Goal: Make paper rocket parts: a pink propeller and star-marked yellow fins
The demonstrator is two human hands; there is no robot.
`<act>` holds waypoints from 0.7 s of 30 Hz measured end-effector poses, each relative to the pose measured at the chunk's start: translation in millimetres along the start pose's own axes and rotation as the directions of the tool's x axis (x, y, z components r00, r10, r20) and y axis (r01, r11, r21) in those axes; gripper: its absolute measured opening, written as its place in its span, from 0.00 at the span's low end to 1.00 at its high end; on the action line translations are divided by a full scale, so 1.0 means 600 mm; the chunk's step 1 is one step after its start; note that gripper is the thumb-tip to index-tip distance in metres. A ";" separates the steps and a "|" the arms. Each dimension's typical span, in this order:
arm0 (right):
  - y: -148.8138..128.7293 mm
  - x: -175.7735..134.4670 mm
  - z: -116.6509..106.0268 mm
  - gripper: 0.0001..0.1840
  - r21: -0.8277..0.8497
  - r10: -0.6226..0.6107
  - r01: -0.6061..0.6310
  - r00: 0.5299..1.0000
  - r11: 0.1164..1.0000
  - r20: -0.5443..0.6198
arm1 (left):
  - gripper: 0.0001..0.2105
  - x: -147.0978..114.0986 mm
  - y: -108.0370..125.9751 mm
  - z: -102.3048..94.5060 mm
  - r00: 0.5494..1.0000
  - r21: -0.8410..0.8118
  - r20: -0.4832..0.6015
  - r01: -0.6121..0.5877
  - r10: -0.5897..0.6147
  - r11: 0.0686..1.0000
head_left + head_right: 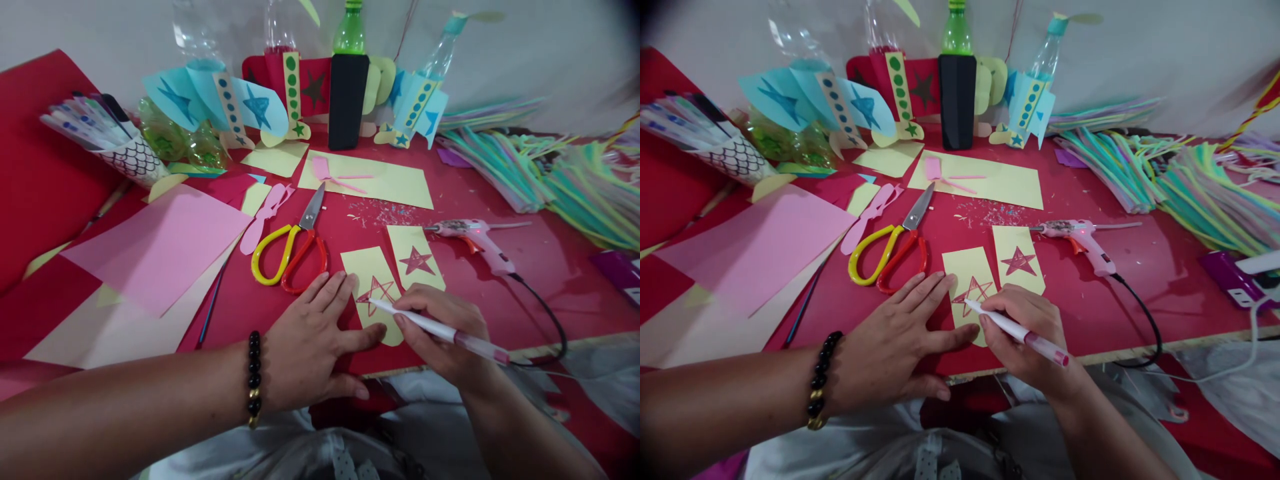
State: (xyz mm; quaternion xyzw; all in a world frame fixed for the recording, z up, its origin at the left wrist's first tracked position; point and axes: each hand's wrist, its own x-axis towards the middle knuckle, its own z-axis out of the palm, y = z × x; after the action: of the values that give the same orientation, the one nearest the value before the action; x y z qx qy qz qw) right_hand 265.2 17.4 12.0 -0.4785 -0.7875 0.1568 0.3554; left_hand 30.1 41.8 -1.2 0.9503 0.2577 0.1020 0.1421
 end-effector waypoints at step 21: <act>-0.002 0.000 0.000 0.06 -0.002 0.024 -0.024 1.000 1.000 -0.004 | 0.35 0.000 0.001 -0.001 0.999 -0.028 0.042 0.008 -0.007 1.000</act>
State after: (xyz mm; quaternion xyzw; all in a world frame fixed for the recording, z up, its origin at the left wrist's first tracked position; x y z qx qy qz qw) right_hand 264.6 17.0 12.7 -0.4886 -0.7812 0.1593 0.3545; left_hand 30.3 41.5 -0.5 0.9491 0.2567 0.0851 0.1613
